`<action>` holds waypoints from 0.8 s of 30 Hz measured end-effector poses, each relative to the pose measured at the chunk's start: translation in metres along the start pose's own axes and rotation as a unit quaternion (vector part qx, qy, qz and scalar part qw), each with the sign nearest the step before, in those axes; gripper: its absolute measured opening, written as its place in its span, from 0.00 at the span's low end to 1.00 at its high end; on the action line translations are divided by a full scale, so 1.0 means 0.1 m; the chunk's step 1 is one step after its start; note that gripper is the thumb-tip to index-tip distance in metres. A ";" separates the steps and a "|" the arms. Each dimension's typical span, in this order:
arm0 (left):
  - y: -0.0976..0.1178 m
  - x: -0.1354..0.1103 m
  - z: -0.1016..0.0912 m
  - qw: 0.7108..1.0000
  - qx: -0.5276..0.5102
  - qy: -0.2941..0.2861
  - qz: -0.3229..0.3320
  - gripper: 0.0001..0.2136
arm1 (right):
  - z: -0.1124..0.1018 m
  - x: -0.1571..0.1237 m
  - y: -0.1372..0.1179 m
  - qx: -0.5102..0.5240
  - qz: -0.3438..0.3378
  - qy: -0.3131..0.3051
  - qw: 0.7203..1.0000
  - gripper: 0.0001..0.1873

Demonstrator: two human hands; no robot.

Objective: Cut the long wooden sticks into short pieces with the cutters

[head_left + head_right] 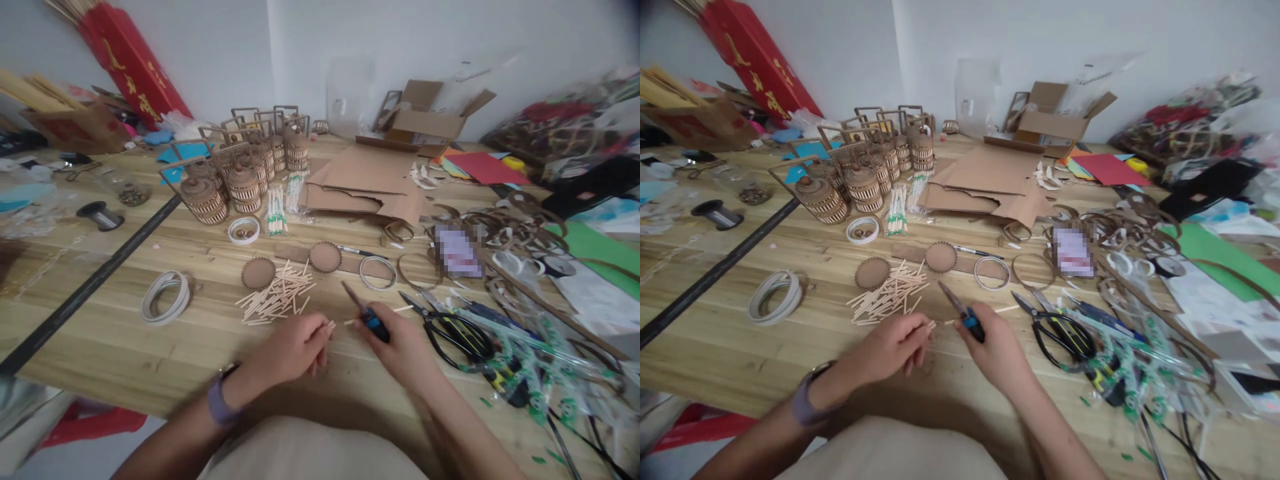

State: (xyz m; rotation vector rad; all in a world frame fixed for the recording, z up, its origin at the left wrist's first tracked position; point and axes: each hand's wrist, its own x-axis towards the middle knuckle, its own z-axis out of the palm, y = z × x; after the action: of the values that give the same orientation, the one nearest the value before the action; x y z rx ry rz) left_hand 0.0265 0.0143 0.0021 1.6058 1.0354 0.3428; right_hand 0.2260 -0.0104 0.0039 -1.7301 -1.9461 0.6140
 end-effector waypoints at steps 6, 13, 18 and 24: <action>-0.01 0.07 -0.04 0.964 -0.260 -0.033 -0.043 0.22 | -0.22 -0.03 -0.09 0.074 -0.035 -0.084 0.993 0.08; 0.06 0.09 0.06 0.964 -0.242 -0.099 -0.037 0.22 | -0.12 -0.02 -0.19 0.091 -0.031 -0.141 0.985 0.12; 0.06 0.07 0.06 0.955 -0.274 -0.100 -0.053 0.20 | -0.11 0.03 -0.19 0.099 -0.049 -0.158 0.981 0.15; -0.03 0.07 0.07 0.941 -0.326 -0.067 -0.056 0.21 | 0.01 0.01 -0.15 0.103 -0.099 -0.042 0.989 0.17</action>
State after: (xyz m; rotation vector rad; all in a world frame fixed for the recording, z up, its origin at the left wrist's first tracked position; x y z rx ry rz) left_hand 0.0337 0.0149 -0.0043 0.9539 0.7887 0.4377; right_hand 0.2139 -0.0114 0.0124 -1.3878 -2.0018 0.7957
